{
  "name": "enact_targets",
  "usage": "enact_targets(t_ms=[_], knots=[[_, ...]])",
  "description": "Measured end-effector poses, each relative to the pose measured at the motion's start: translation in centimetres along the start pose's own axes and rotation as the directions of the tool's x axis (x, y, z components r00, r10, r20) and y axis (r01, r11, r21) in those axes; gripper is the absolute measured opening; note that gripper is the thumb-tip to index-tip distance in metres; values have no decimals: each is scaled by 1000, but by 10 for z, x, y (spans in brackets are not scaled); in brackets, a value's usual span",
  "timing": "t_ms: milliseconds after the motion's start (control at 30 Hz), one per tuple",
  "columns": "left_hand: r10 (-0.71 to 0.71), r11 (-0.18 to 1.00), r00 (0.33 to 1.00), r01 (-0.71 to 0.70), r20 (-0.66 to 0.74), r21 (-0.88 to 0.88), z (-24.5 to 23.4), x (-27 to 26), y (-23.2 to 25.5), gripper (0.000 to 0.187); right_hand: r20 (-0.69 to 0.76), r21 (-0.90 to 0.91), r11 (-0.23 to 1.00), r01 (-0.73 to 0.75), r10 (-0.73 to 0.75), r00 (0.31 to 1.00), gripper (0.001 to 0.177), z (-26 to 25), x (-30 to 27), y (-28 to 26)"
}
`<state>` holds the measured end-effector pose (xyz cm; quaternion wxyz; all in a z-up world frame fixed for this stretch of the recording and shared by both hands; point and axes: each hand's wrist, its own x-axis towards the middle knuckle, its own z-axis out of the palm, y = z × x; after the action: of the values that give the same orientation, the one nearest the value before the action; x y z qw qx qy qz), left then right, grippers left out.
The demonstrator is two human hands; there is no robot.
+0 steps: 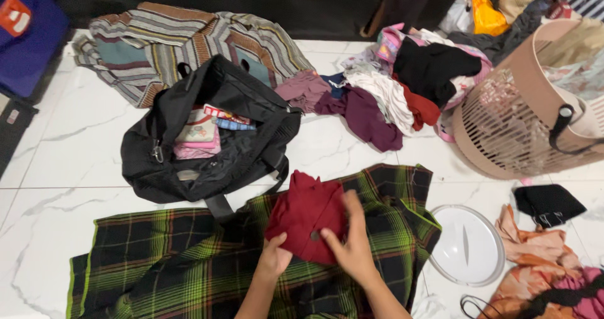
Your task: The person sits on the floor and folds clothes one at a time, smoothing and folding a blue shirt, a white shirt, a maroon button-up shirt, and a gray garment, placing each folded item into an open black duffel bag along with a rolled packaged item. The bag gradually fills with folded clothes as the person works through the piles around them.
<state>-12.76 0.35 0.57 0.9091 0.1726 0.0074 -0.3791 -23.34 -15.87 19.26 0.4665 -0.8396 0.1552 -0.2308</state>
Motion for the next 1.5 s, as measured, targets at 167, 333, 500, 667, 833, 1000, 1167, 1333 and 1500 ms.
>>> enact_targets(t_ms=[167,333,500,667,833,1000,1167,1333,1500], knots=[[-14,999,995,19,97,-49,-13,-9,11,84,470,662,268,-700,579,666,80,32,12,79],[-131,991,986,126,104,54,-8,-16,42,94,507,725,154,-672,541,671,73,58,-7,120],[143,637,988,-42,-64,770,8,12,104,79,316,740,307,-598,627,712,71,57,31,131],[486,-647,738,-55,468,760,42,65,195,37,232,741,386,-550,622,748,73,79,123,118],[481,-877,681,372,552,305,62,133,298,32,303,820,371,-437,365,880,74,173,247,101],[584,-778,781,461,220,426,65,142,364,55,551,801,155,-578,186,814,72,297,326,96],[663,-671,724,461,190,581,67,125,392,56,832,433,204,-878,285,477,82,420,306,108],[702,-710,570,516,428,479,56,114,336,55,829,342,454,-823,266,492,91,452,265,141],[885,-409,437,568,159,714,32,77,248,79,723,332,616,-714,320,612,83,461,259,165]])
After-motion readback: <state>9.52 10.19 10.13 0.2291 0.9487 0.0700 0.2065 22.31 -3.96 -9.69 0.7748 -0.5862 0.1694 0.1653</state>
